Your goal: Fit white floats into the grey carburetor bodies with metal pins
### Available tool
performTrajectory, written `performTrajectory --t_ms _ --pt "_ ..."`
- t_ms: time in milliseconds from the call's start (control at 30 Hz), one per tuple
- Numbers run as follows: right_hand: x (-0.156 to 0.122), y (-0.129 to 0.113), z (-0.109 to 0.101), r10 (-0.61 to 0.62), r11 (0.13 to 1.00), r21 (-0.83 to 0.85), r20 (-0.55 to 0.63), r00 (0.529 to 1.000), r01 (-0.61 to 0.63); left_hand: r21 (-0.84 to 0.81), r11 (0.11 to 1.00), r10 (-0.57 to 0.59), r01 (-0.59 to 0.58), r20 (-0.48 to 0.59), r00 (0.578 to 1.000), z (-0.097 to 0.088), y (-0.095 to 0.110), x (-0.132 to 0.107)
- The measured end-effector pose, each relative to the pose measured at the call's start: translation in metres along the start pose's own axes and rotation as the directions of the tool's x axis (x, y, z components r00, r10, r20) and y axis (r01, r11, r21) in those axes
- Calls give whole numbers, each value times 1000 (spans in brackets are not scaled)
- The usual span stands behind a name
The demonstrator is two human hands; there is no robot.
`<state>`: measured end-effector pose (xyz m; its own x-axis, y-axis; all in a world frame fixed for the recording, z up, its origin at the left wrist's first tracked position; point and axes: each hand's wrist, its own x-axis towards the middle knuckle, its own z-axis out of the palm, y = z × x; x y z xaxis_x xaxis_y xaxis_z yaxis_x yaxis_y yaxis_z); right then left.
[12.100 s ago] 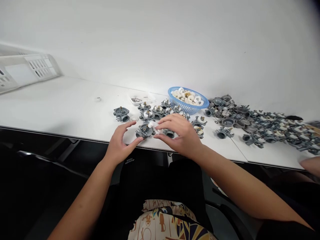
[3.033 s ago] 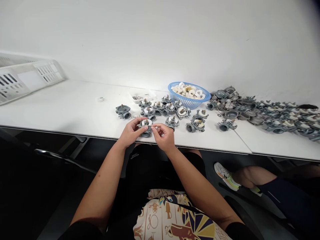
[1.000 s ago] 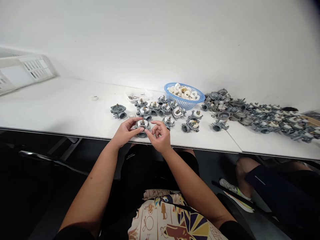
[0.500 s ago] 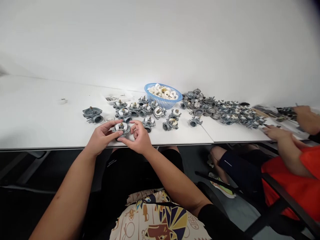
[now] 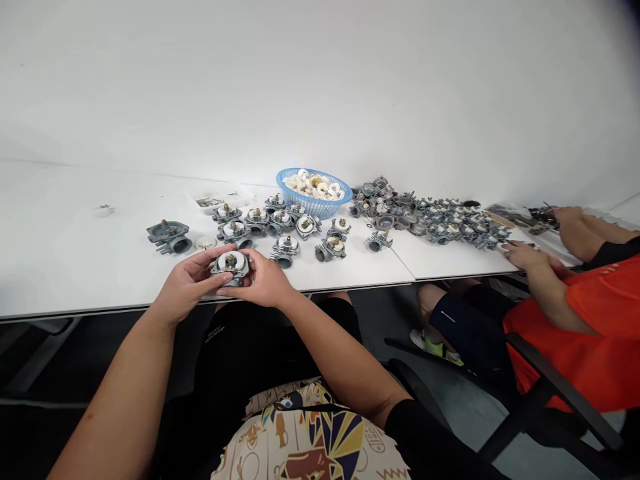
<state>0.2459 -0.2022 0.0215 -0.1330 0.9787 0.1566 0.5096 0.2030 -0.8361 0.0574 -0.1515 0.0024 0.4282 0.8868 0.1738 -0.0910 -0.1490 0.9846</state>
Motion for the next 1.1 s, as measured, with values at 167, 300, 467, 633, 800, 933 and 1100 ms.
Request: performTrajectory --t_ms 167,300,467,633,800,933,1100 --pt "0 1 1 27 1000 13 -35 999 -26 19 999 -30 30 5 1000 0 4 -1" --pt "0 2 1 42 997 68 -26 999 -40 38 999 -35 35 10 999 0 6 -1" --pt "0 2 0 51 992 115 -11 999 -49 81 996 -50 47 28 998 -2 4 -1" --pt "-1 3 -3 62 983 171 20 998 -64 93 994 -60 60 -5 998 -2 4 -2" --pt "-4 -1 -8 42 974 220 58 997 -54 53 999 -7 5 28 1000 -5 6 -3" --pt "-13 -3 -13 22 962 268 132 991 -57 -73 997 -15 13 -25 1000 -4 7 -3" --pt "-40 2 -36 -72 976 213 100 992 49 -165 983 70 -79 -59 996 4 9 -5"
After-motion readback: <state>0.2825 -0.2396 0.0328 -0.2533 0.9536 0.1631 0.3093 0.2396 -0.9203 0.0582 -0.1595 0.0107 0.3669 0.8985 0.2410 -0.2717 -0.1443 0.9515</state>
